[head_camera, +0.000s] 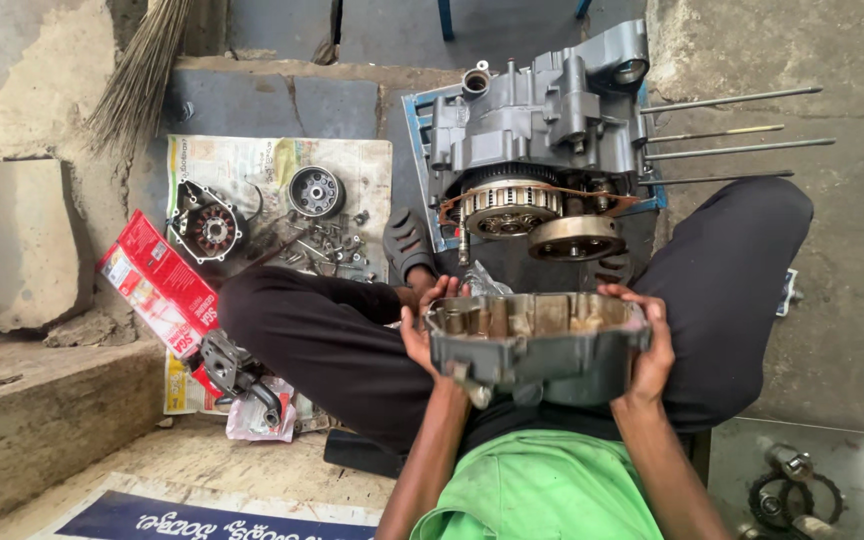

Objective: The person sits on the ground and works on a motorcycle engine block. They remove the side cover, inspect the internal clutch assembly, and handle various small parts and tools laid out on the floor.

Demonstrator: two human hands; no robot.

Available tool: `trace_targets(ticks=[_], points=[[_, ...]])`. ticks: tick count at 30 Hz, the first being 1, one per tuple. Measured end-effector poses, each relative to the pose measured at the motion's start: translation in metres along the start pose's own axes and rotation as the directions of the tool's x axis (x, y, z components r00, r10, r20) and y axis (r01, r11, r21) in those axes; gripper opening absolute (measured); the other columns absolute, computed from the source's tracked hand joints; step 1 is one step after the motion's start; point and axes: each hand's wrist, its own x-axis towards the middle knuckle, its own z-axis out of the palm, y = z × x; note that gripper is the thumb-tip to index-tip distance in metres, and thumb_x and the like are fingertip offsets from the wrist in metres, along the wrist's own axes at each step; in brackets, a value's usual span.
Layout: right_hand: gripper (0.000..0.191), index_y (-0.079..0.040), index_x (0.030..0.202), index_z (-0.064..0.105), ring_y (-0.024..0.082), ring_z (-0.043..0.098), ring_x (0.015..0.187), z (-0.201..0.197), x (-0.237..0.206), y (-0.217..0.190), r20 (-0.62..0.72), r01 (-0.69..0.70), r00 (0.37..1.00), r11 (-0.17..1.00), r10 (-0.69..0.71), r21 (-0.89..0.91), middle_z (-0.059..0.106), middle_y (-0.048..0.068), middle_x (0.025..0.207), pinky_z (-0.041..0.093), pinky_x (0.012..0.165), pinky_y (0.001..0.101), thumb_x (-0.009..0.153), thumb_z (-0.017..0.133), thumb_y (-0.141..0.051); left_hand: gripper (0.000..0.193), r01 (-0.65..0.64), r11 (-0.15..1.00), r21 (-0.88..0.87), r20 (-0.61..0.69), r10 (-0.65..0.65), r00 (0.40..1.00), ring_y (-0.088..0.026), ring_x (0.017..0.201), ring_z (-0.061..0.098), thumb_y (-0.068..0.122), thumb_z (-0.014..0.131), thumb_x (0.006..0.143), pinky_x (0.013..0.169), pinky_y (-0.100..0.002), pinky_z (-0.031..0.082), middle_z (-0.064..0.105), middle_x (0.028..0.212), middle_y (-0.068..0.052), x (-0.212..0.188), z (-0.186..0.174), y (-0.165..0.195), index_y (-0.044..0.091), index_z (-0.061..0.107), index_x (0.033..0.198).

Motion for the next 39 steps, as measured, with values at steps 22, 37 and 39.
trace_targets(ticks=[22,37,39], points=[[0.071,-0.013,0.160,0.034,0.030,0.038,0.151,0.091,-0.014,-0.039,0.254,0.226,0.941,0.974,-0.224,0.021,0.032,0.020,0.164,0.038,0.125,0.0506,0.109,0.050,-0.058,0.073,0.250,0.963,-0.098,0.442,-0.183,0.878,-0.039,0.133,0.059,0.063,0.025,0.111,0.121,-0.056,0.040,0.060,0.137,-0.020,0.040,0.124,0.033,0.000,0.063,0.108],[0.029,-0.011,0.120,0.069,0.022,0.061,0.112,0.101,-0.058,-0.084,0.474,0.477,0.879,0.048,-0.056,-0.878,0.066,0.009,0.119,0.053,0.095,0.0332,0.094,0.079,-0.002,0.088,0.664,0.741,0.095,0.343,-0.651,0.677,-0.037,0.107,0.073,0.076,0.029,0.107,0.107,-0.053,0.054,0.072,0.113,-0.026,0.042,0.110,-0.019,-0.003,0.068,0.098],[0.027,-0.006,0.113,0.073,0.023,0.066,0.098,0.119,-0.045,-0.083,0.594,0.579,0.796,0.140,0.116,-0.803,0.069,0.010,0.106,0.054,0.084,0.0341,0.087,0.080,-0.005,0.088,0.633,0.756,0.169,0.310,-0.650,0.694,-0.037,0.107,0.072,0.076,0.029,0.107,0.107,-0.053,0.054,0.071,0.113,-0.025,0.044,0.111,-0.026,-0.002,0.066,0.096]])
